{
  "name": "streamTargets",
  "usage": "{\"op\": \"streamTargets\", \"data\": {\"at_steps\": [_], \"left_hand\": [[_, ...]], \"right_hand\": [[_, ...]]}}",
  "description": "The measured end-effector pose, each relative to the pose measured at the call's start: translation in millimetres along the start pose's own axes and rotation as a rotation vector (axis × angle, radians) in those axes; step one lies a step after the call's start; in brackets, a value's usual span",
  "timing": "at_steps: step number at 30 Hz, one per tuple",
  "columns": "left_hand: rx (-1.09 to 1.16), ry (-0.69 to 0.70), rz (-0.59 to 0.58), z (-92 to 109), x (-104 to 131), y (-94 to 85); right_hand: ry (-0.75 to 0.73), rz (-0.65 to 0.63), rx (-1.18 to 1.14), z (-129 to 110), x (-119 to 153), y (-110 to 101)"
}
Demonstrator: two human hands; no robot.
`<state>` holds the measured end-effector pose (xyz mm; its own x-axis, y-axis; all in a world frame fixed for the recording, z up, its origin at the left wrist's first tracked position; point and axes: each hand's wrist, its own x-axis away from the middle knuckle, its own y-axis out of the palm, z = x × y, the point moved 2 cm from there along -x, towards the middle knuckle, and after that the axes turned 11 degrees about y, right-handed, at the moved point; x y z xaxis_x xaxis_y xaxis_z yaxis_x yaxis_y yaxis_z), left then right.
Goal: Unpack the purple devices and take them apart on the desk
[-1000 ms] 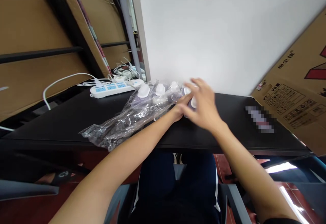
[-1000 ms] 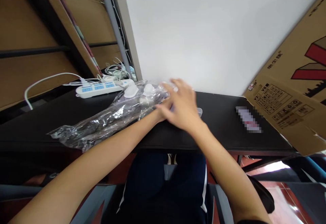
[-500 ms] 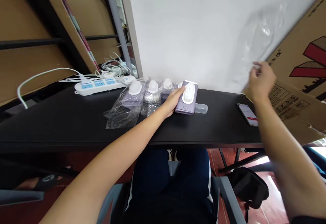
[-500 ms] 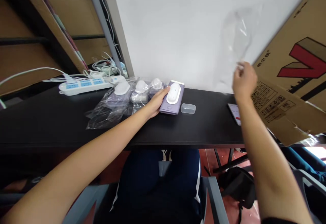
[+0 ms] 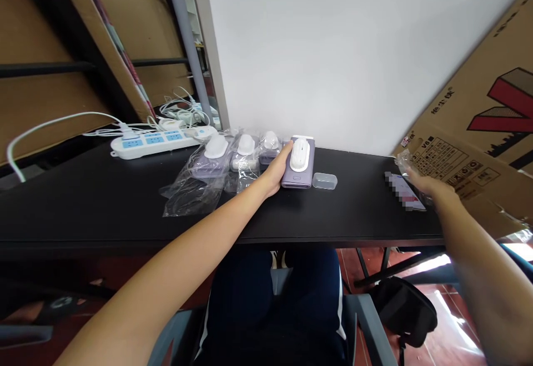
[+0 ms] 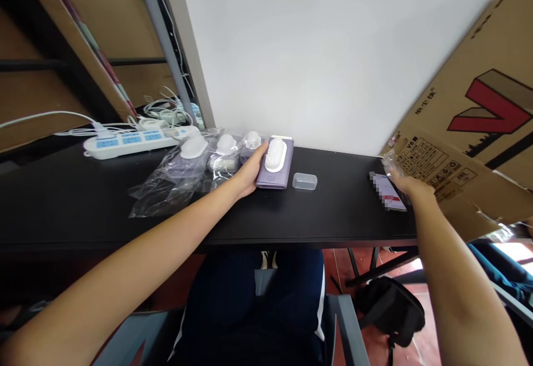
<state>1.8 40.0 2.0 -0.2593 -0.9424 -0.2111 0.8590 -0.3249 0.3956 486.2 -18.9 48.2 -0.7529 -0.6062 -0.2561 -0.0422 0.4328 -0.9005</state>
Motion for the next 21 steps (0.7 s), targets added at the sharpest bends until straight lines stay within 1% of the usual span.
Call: {"op": "streamTargets", "data": {"at_steps": [1, 2, 3, 4, 5, 7, 8, 10, 12, 14, 16, 18, 21], "left_hand": [[-0.011, 0.008, -0.011, 1, 1, 0.7], [-0.027, 0.021, -0.018, 2, 1, 1.0], [-0.046, 0.037, -0.019, 4, 1, 0.8], [-0.067, 0.052, -0.02, 5, 2, 0.0], [-0.094, 0.066, -0.027, 7, 2, -1.4], [-0.173, 0.081, -0.075, 11, 3, -5.8], [-0.226, 0.087, -0.112, 12, 3, -8.5], [-0.337, 0.105, -0.177, 16, 3, -14.5], [-0.438, 0.139, -0.201, 19, 3, -20.3], [-0.508, 0.185, -0.226, 21, 1, -24.2], [-0.557, 0.233, -0.279, 23, 0, -25.7], [-0.609, 0.277, -0.322, 26, 0, -25.9], [-0.747, 0.332, -0.306, 35, 3, -24.8]], "right_hand": [[0.078, 0.018, 0.141, -11, 5, -6], [0.108, 0.049, 0.251, -25, 12, -13], [0.036, 0.095, 0.294, -44, 20, -19], [-0.056, 0.111, 0.288, -63, 30, -24], [-0.138, 0.084, 0.233, -84, 41, -26], [-0.234, -0.019, 0.032, -125, 66, -23], [-0.291, -0.072, -0.111, -146, 80, -18], [-0.398, -0.277, -0.421, -184, 110, -3], [-0.427, -0.5, -0.699, -213, 141, 15], [-0.492, -0.668, -0.874, -231, 168, 29], [-0.557, -0.766, -0.956, -238, 187, 40], [-0.603, -0.802, -0.988, -237, 197, 45], [-0.619, -0.82, -1.018, -228, 202, 45]]}}
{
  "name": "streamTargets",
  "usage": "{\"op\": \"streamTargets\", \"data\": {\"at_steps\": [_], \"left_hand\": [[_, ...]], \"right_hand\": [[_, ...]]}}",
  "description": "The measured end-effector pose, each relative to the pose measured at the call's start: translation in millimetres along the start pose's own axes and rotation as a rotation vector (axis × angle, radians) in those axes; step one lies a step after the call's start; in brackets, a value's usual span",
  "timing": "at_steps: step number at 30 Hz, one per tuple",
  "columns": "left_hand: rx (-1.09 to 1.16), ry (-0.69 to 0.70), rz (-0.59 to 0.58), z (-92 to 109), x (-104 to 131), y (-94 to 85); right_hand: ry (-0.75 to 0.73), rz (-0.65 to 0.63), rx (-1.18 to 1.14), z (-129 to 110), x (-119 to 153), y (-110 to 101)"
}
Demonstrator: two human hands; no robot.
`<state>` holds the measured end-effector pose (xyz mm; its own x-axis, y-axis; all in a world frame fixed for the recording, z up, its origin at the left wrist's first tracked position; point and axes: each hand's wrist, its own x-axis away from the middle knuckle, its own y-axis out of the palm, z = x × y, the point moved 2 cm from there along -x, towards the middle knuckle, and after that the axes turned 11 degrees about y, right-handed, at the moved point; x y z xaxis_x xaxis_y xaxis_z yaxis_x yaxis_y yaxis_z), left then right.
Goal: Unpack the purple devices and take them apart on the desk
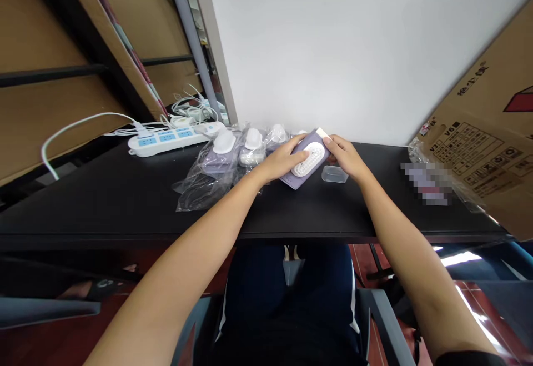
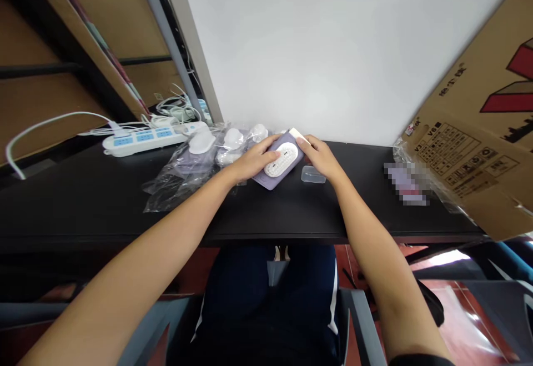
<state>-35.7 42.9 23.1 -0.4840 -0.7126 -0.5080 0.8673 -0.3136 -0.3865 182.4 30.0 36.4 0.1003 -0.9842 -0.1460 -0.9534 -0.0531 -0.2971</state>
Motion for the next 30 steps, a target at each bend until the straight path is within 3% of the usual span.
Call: {"op": "streamTargets", "data": {"at_steps": [4, 9, 12, 17, 25, 30], "left_hand": [[-0.181, 0.046, -0.045, 19, 3, -3.5], [-0.204, 0.143, 0.052, 32, 6, 1.3], [-0.362, 0.189, 0.065, 34, 8, 6.3], [-0.663, 0.23, -0.024, 33, 10, 15.8], [-0.799, 0.302, -0.02, 32, 10, 19.7], [-0.915, 0.293, -0.058, 31, 10, 19.6]], "right_hand": [[-0.027, -0.04, -0.04, -4, 9, -3], [-0.093, -0.101, -0.004, -12, 16, -3], [-0.081, -0.094, -0.014, -16, 20, -1], [-0.011, -0.096, 0.005, -16, 21, 4], [-0.027, -0.204, 0.069, -12, 18, -1], [-0.001, -0.098, 0.167, -12, 19, 4]]}}
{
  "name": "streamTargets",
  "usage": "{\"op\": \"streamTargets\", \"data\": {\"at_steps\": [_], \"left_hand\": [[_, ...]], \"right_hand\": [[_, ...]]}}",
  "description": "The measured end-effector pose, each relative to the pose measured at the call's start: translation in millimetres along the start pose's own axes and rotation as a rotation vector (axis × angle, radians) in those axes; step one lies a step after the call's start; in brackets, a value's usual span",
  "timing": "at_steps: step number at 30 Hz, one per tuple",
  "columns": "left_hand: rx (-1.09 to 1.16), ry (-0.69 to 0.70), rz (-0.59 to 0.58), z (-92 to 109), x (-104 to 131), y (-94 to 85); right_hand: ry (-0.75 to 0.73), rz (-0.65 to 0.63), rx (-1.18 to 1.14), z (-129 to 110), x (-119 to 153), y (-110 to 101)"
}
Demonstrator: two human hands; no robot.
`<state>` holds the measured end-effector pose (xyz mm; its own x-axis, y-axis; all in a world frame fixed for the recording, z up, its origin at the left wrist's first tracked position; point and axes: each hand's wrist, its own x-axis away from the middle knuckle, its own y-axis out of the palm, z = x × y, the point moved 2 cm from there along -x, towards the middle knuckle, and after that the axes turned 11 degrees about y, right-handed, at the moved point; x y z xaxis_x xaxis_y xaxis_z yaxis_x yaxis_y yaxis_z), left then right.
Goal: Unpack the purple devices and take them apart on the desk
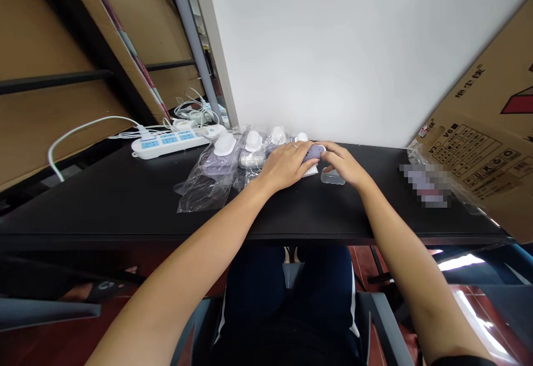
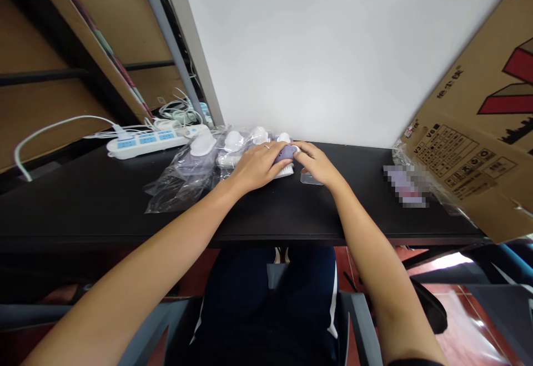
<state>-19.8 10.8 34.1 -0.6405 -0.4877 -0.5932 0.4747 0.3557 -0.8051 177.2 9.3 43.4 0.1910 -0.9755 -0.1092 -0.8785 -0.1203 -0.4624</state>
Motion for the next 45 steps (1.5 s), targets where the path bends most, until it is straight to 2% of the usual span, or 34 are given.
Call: {"op": "streamTargets", "data": {"at_steps": [4, 13, 18, 20, 23, 25, 27, 29, 31, 35, 38, 45], "left_hand": [[-0.047, 0.0, -0.012, -1, -1, 0.9], [0.0, -0.003, 0.049, -4, -1, 2.7], [0.062, -0.041, 0.052, -7, 0, -0.5], [0.082, -0.053, 0.06, -9, 1, -1.2], [0.103, -0.073, 0.083, -11, 1, -1.7], [0.125, -0.094, 0.101, -11, 2, -1.7], [0.155, -0.119, 0.132, -12, 2, -1.2], [0.196, -0.15, 0.184, -14, 3, -0.2], [0.25, -0.182, 0.251, -16, 3, 1.3], [0.422, -0.246, 0.401, -24, 2, 4.5], [0.604, -0.303, 0.477, -28, 0, 6.9], [0.878, -0.474, 0.6, -36, -4, 15.2]], "right_hand": [[-0.043, 0.052, -0.029, 0, -1, 4], [-0.058, 0.051, -0.189, -5, 0, 5], [-0.044, 0.151, -0.218, 2, -5, 4], [-0.051, 0.199, -0.259, 6, -10, -3], [-0.05, 0.299, -0.3, 16, -16, -27], [0.01, 0.366, -0.218, 27, -18, -46], [0.09, 0.389, -0.021, 40, -18, -62], [0.159, 0.349, 0.215, 53, -20, -71], [0.22, 0.245, 0.375, 63, -22, -72], [0.329, 0.078, 0.468, 71, -25, -67], [0.351, 0.075, 0.512, 70, -25, -67], [0.242, 0.144, 0.471, 70, -25, -67]]}}
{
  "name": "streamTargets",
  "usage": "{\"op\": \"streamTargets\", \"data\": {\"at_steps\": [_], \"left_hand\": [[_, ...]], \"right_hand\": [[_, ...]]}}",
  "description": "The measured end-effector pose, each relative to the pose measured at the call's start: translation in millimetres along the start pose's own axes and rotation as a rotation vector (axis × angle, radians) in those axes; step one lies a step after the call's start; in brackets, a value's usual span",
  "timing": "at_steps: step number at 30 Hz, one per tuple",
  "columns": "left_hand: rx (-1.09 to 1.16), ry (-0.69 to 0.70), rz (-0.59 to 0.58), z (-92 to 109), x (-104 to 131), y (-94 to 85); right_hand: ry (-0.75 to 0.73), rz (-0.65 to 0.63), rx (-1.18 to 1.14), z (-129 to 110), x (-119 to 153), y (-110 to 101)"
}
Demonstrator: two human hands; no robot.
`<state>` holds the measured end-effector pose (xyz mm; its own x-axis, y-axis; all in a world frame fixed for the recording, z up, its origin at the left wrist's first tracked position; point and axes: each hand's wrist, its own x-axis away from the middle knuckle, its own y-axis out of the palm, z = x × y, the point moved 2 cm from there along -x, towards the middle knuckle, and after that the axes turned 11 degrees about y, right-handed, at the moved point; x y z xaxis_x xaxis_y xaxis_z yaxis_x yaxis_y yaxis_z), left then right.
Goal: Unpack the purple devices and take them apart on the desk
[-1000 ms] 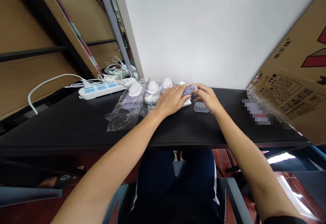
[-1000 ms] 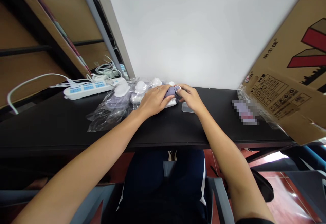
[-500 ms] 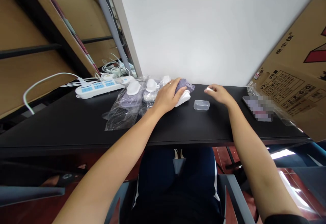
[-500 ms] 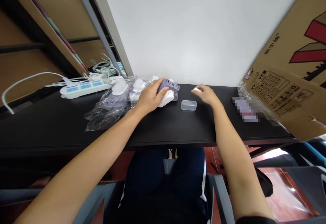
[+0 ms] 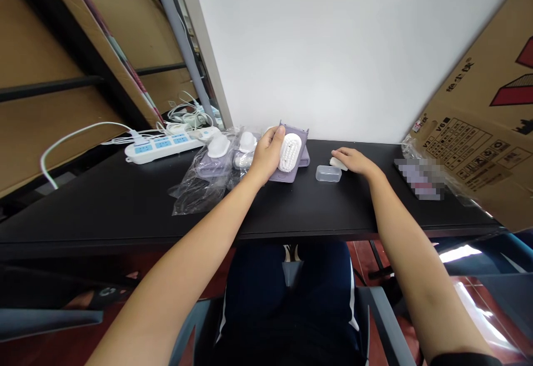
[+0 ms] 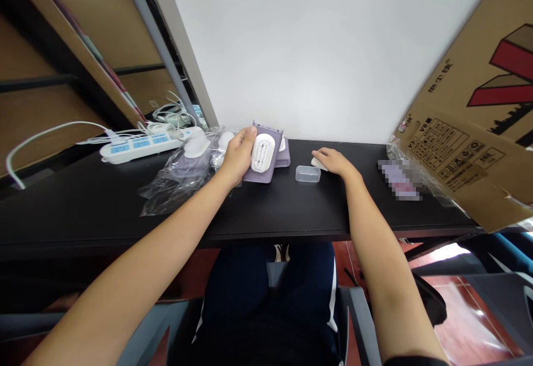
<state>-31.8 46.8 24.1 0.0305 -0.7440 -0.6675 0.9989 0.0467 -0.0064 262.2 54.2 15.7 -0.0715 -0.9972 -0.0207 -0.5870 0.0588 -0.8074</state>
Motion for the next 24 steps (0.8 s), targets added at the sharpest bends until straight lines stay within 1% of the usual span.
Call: {"op": "streamTargets", "data": {"at_steps": [3, 6, 9, 11, 13, 15, 17, 20, 22, 24], "left_hand": [[0.082, -0.067, 0.019, -4, -1, 1.2], [0.097, -0.09, 0.017, -5, -1, 1.8], [0.08, -0.073, 0.022, -6, 0, 2.1], [0.079, -0.059, 0.027, -7, 1, 2.7], [0.071, -0.057, 0.018, -9, 3, 3.6], [0.041, -0.063, -0.015, -9, 5, 4.8], [0.008, -0.067, -0.058, -10, 6, 6.2], [-0.02, -0.063, -0.085, -8, 8, 7.9], [-0.027, -0.065, -0.061, -7, 8, 8.8], [-0.016, -0.08, -0.02, -6, 7, 9.3]], "right_hand": [[0.008, -0.023, 0.005, 1, 0, 1], [0.023, -0.042, 0.013, 3, 0, -2], [0.024, 0.032, 0.004, -2, 4, -7], [-0.046, 0.123, -0.026, -13, 11, -8], [-0.182, 0.213, -0.097, -32, 23, -5], [-0.316, 0.272, -0.197, -53, 36, 5], [-0.406, 0.29, -0.27, -72, 50, 17], [-0.404, 0.287, -0.322, -88, 63, 33], [-0.392, 0.288, -0.315, -91, 67, 39], [-0.424, 0.29, -0.27, -92, 70, 43]]}}
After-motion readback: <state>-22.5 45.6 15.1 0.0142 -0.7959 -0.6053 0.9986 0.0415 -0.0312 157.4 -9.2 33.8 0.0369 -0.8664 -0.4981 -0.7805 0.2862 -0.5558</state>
